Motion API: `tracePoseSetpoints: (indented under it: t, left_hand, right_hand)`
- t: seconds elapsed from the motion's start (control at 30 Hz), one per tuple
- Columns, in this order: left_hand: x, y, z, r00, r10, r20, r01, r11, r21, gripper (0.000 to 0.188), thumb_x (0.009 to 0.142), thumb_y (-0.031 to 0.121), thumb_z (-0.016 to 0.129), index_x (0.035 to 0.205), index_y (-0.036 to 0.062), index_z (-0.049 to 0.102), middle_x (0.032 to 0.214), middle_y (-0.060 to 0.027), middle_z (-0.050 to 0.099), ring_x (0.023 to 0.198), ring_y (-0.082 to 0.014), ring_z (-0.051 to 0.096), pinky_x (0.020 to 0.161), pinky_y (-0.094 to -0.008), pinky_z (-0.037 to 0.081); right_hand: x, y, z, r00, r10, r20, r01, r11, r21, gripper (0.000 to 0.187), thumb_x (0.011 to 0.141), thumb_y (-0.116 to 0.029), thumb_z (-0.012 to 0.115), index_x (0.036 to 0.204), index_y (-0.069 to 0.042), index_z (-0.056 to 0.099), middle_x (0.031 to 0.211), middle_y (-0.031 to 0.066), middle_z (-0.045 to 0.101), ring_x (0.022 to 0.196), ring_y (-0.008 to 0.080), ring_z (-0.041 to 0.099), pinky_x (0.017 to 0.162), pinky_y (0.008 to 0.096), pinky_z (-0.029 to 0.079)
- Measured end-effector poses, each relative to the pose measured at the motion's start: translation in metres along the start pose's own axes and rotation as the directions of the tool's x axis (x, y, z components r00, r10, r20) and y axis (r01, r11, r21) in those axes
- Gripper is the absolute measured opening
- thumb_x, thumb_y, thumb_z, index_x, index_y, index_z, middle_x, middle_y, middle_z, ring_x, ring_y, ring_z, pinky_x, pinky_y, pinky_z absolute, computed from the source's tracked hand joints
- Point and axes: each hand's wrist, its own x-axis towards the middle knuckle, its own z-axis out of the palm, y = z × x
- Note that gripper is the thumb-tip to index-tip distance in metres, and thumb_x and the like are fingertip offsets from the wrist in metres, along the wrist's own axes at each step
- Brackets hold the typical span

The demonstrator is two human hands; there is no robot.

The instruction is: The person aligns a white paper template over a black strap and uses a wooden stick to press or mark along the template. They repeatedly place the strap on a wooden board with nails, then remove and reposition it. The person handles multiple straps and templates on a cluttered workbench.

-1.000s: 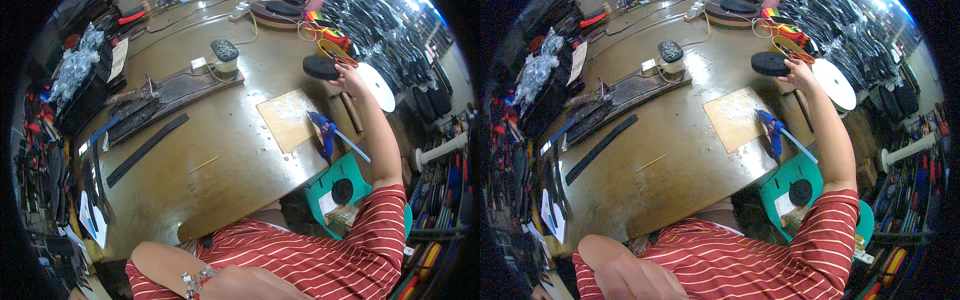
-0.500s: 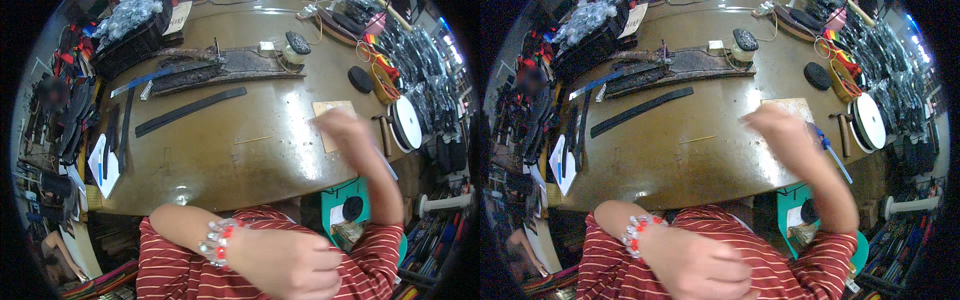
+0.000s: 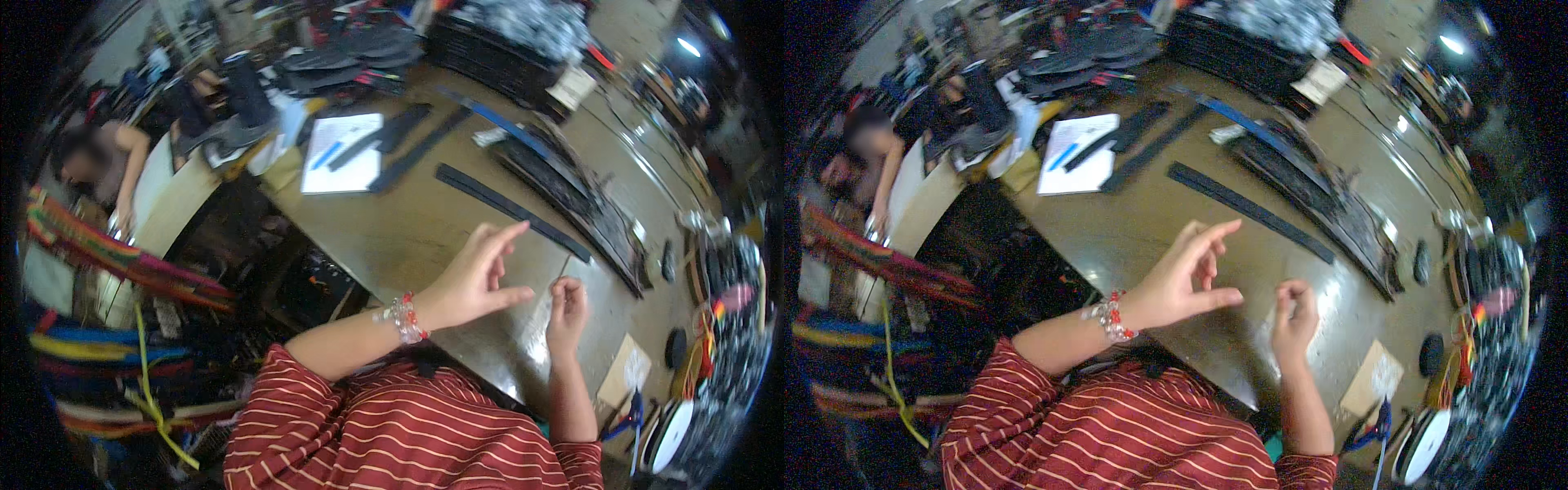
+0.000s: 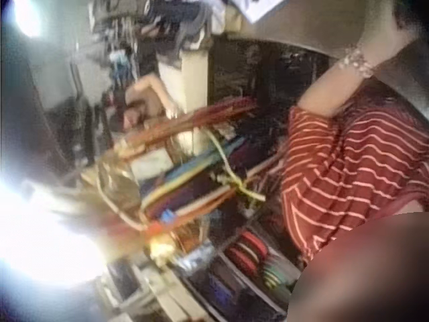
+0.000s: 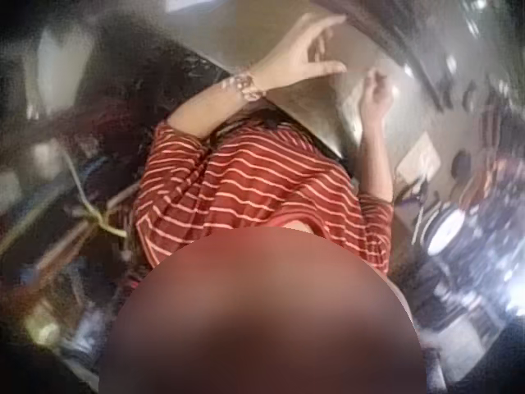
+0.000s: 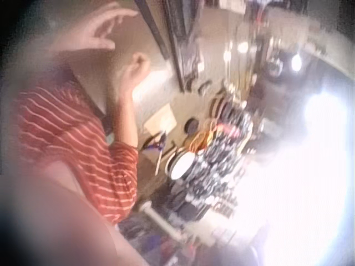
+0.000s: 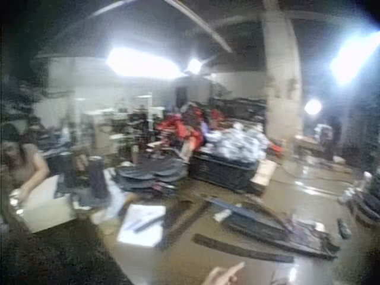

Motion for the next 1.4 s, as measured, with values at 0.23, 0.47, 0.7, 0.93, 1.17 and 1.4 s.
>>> tracePoseSetpoints:
  t: [0.23,0.47,0.7,0.93,1.17,1.4]
  left_hand:
    - [-0.029,-0.041,-0.101,0.903,0.062,-0.425,0.054,0.965,0.255,0.006,0.085,0.010,0.063,0.082,0.0042,0.063,0.083,-0.0076,0.064,0.078,-0.0180,0.062,0.069,-0.0290,0.049]
    - [-0.021,-0.100,-0.310,0.618,0.366,-0.696,0.385,0.631,0.674,0.014,0.082,0.012,0.065,0.089,0.0001,0.067,0.082,-0.0154,0.066,0.078,-0.0289,0.065,0.072,-0.0366,0.050]
    - [-0.051,-0.096,-0.299,0.577,0.388,-0.718,0.521,0.502,0.690,0.019,0.082,0.016,0.064,0.093,0.0008,0.068,0.089,-0.0176,0.066,0.084,-0.0335,0.063,0.077,-0.0410,0.050]
    - [-0.137,0.048,-0.215,0.878,0.020,-0.479,0.336,0.688,0.643,0.028,0.087,0.024,0.063,0.105,0.0029,0.064,0.092,-0.0103,0.067,0.080,-0.0164,0.064,0.072,-0.0313,0.052]
    - [-0.315,0.202,-0.163,0.805,-0.577,0.138,0.502,0.787,0.359,0.031,0.091,0.028,0.059,0.104,0.0002,0.065,0.083,-0.0073,0.069,0.072,-0.0118,0.065,0.064,-0.0264,0.052]
    - [-0.588,0.184,-0.365,0.093,-0.361,-0.928,0.837,0.533,-0.123,0.024,0.086,0.023,0.061,0.087,0.0006,0.068,0.075,-0.0066,0.067,0.060,-0.0118,0.062,0.055,-0.0258,0.052]
  right_hand:
    - [0.023,-0.067,0.111,0.923,-0.217,0.317,0.125,0.950,0.286,0.023,0.081,-0.001,0.064,0.104,0.001,0.060,0.096,0.0134,0.061,0.087,0.0215,0.060,0.078,0.0311,0.050]
    - [0.004,-0.049,0.134,0.851,-0.231,0.471,0.135,0.964,0.229,0.024,0.082,-0.004,0.065,0.106,-0.002,0.062,0.093,0.0122,0.065,0.083,0.0207,0.064,0.075,0.0302,0.051]
    - [0.001,-0.032,0.139,0.794,-0.258,0.551,0.208,0.966,0.153,0.015,0.083,-0.006,0.063,0.097,-0.002,0.066,0.089,0.0138,0.065,0.082,0.0266,0.064,0.074,0.0325,0.051]
    - [0.001,-0.031,0.139,0.712,-0.388,0.585,0.385,0.913,0.137,0.023,0.080,-0.007,0.067,0.102,-0.002,0.063,0.096,0.0149,0.062,0.088,0.0289,0.059,0.083,0.0374,0.047]
    - [-0.022,-0.039,0.152,0.625,-0.437,0.647,0.656,0.743,-0.132,0.071,0.067,-0.021,0.080,0.130,-0.012,0.048,0.130,0.0162,0.045,0.120,0.0357,0.041,0.100,0.0479,0.034]
    - [-0.032,-0.035,0.167,0.647,-0.319,0.692,0.683,0.646,-0.341,0.080,0.068,-0.011,0.069,0.140,-0.017,0.035,0.144,0.0161,0.031,0.131,0.0364,0.031,0.109,0.0497,0.023]
